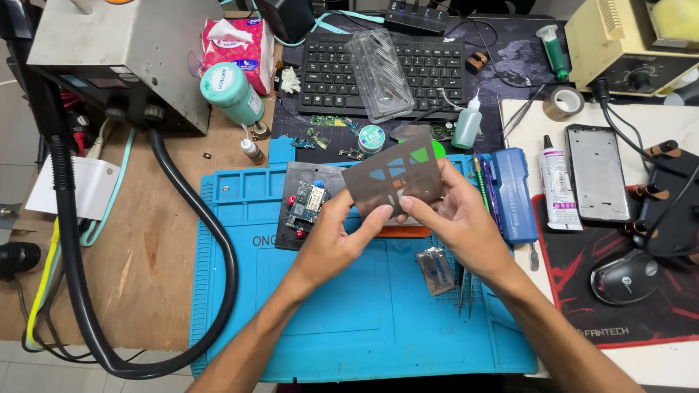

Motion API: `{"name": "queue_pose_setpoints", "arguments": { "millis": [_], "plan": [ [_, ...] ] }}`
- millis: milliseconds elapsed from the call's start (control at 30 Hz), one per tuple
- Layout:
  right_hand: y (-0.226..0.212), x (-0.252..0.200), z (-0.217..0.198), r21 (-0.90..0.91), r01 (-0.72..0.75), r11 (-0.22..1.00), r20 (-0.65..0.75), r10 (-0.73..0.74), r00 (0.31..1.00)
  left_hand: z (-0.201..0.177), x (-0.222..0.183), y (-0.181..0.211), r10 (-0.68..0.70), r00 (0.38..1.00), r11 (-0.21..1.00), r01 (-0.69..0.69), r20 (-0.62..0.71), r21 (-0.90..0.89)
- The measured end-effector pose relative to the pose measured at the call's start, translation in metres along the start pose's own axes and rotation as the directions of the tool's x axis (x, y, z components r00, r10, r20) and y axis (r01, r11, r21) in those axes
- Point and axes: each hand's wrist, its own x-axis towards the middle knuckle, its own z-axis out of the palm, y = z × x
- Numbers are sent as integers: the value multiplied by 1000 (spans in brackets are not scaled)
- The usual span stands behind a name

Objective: Cleaning a metal BGA reballing stencil with a brush and liquid, followed by handling small adhesive components on a repair bench.

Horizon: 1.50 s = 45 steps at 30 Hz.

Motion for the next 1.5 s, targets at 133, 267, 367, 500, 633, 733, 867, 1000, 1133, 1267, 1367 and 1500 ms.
{"name": "queue_pose_setpoints", "arguments": {
  "millis": [133,267,367,500,633,733,867,1000,1133,1267,1367,1500],
  "plan": [
    [7,-12,-13,-55,-77,996,31,78,996,9,0,-12,-92,994,995,88,-63,-52],
    [8,-31,-41,-280,-91,956,-19,89,996,18,2,-19,-164,984,979,155,-65,-132],
    [2,-43,-61,-619,0,786,-124,-98,987,25,-1,-32,-197,979,972,189,-45,-142],
    [32,-51,-94,-990,-39,136,-90,-385,918,35,3,-32,-278,959,949,267,-45,-170],
    [49,-38,-97,-991,-54,-119,6,-452,892,41,9,-19,-331,941,921,308,-65,-237],
    [55,-22,-96,-987,-59,-150,12,-431,902,42,14,-13,-382,920,893,343,-90,-291],
    [60,2,-97,-968,-48,-246,57,-404,913,42,22,-9,-370,919,901,319,-138,-293],
    [68,22,-100,-973,-52,-227,24,-319,947,40,28,-13,-343,921,900,266,-183,-345],
    [68,34,-100,-983,-71,-167,-15,-314,949,37,28,-14,-324,922,903,233,-215,-361],
    [84,45,-113,-995,-92,-35,-75,-341,937,33,23,-14,-308,925,911,220,-223,-349],
    [89,53,-121,-990,-121,72,-138,-320,937,31,23,-16,-297,930,912,209,-216,-352],
    [93,59,-128,-974,-175,142,-214,-327,921,28,20,-18,-293,930,912,202,-222,-358]
  ]
}}
